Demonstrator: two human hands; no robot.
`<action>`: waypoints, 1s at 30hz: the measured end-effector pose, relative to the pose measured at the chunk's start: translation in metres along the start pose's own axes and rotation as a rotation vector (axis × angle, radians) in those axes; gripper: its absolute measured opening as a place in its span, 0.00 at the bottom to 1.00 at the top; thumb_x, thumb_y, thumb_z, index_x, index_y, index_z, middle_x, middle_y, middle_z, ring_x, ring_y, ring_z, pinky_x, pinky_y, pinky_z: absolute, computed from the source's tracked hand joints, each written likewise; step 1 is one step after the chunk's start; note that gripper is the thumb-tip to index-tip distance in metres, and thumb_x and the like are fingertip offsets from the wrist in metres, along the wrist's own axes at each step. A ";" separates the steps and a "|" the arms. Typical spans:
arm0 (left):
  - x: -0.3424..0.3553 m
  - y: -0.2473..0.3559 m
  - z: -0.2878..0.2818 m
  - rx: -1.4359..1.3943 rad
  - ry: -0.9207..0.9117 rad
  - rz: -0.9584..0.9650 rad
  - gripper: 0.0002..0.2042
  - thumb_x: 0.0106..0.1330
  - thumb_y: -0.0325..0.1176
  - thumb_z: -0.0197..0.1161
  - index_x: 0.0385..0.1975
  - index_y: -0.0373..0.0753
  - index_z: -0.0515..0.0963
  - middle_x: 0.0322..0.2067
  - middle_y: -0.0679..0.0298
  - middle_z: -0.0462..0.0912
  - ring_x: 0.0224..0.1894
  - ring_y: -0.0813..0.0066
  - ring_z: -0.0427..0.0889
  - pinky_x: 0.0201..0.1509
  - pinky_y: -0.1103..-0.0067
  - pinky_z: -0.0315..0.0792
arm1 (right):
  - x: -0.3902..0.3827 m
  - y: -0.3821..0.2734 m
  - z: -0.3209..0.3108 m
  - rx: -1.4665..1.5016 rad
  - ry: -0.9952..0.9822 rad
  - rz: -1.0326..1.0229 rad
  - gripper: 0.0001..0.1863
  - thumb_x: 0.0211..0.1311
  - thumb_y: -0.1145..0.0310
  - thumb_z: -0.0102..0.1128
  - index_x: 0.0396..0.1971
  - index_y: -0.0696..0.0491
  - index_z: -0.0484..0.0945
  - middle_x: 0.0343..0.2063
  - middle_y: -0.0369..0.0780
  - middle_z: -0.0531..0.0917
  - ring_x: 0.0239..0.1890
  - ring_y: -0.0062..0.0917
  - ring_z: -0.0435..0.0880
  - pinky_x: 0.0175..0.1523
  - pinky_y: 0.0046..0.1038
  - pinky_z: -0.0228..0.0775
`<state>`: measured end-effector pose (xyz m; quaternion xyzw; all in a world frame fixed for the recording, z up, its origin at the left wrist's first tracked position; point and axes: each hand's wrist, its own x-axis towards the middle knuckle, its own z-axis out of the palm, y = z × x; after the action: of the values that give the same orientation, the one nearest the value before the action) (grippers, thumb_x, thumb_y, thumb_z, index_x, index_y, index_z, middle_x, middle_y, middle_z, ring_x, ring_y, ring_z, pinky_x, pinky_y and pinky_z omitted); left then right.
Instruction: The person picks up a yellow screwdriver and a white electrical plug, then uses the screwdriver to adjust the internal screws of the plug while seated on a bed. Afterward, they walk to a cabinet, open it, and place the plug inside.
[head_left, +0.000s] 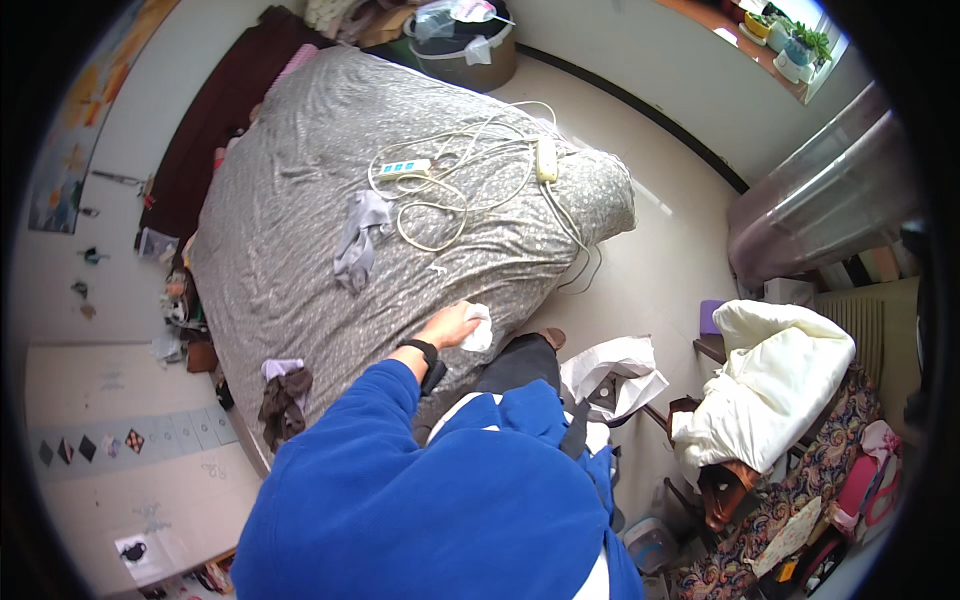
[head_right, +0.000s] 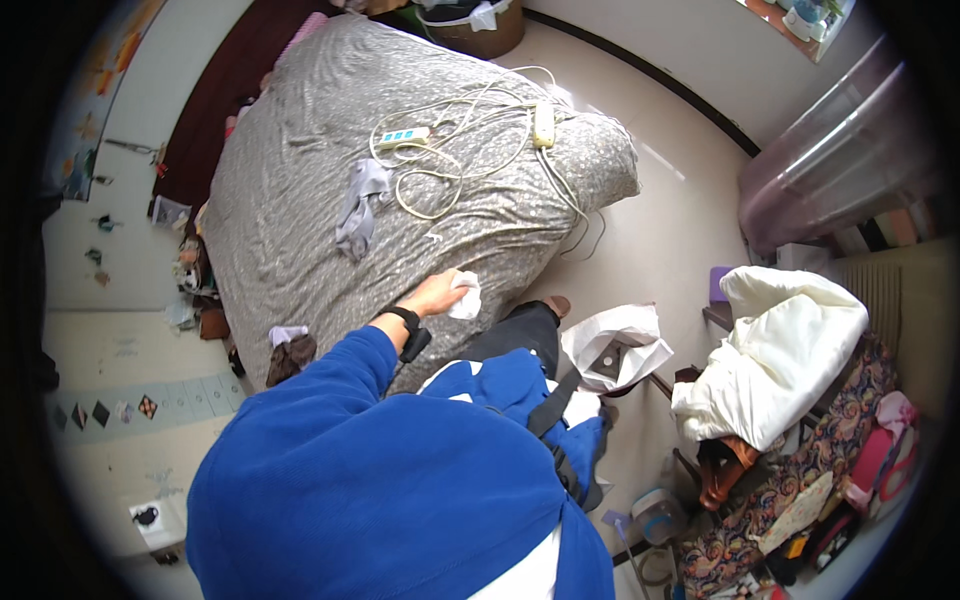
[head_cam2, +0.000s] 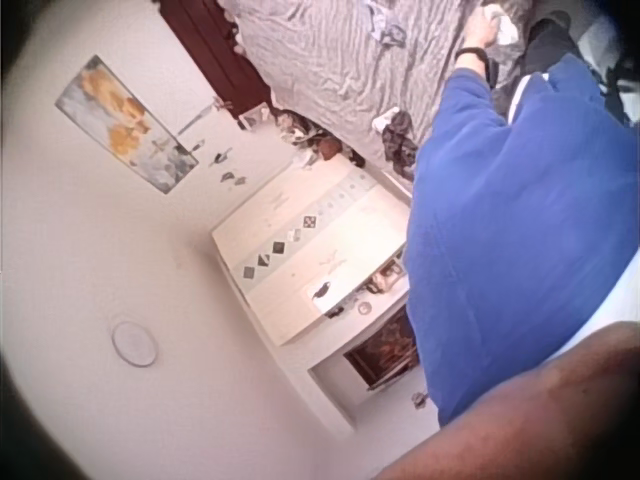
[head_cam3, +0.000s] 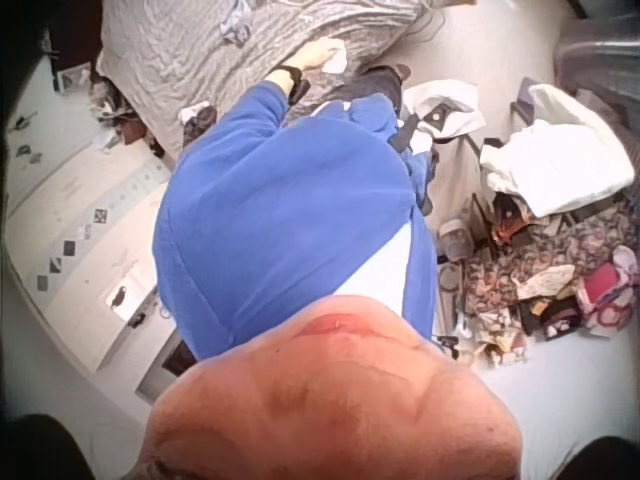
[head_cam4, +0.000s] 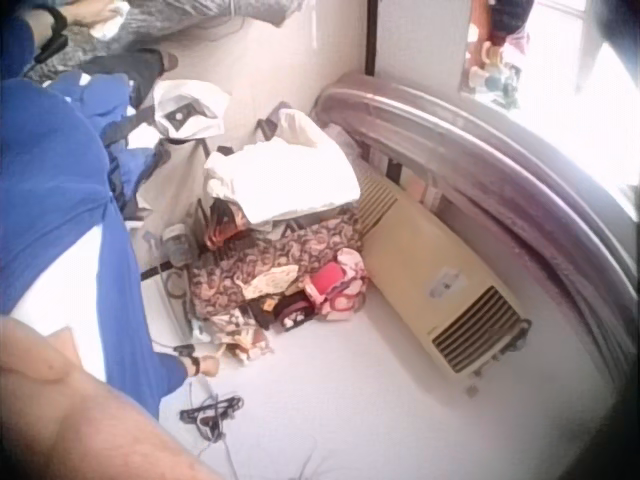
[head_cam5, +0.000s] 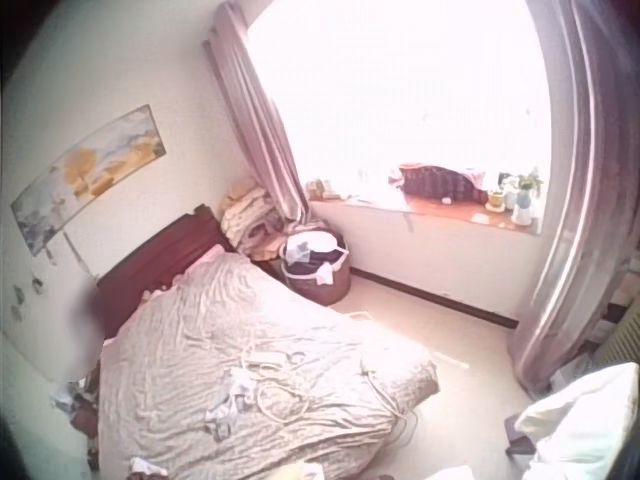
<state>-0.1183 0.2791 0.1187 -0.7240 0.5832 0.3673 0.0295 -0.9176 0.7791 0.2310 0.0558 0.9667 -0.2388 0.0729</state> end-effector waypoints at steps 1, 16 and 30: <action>0.018 -0.009 -0.016 0.059 -0.051 -0.032 0.22 0.59 0.47 0.59 0.47 0.37 0.75 0.42 0.46 0.81 0.47 0.49 0.79 0.51 0.64 0.72 | -0.019 -0.003 -0.011 0.047 0.027 0.010 0.18 0.67 0.60 0.50 0.40 0.61 0.79 0.29 0.40 0.79 0.33 0.25 0.78 0.40 0.20 0.71; 0.090 -0.158 -0.120 0.245 -0.209 0.107 0.16 0.56 0.44 0.58 0.37 0.39 0.80 0.36 0.48 0.82 0.41 0.49 0.80 0.45 0.63 0.73 | -0.254 -0.090 0.041 1.182 -0.408 0.264 0.14 0.65 0.65 0.57 0.44 0.59 0.75 0.36 0.41 0.83 0.37 0.23 0.80 0.37 0.22 0.70; 0.116 -0.095 -0.150 0.269 -0.030 0.217 0.22 0.57 0.37 0.60 0.51 0.35 0.74 0.47 0.45 0.77 0.51 0.49 0.76 0.55 0.66 0.71 | -0.425 -0.135 0.165 1.428 -0.553 0.459 0.11 0.66 0.70 0.53 0.46 0.52 0.76 0.35 0.38 0.81 0.38 0.22 0.81 0.37 0.21 0.71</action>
<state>0.0448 0.1433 0.1253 -0.6407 0.7013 0.2976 0.0951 -0.4999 0.5514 0.2188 0.2255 0.4914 -0.7844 0.3039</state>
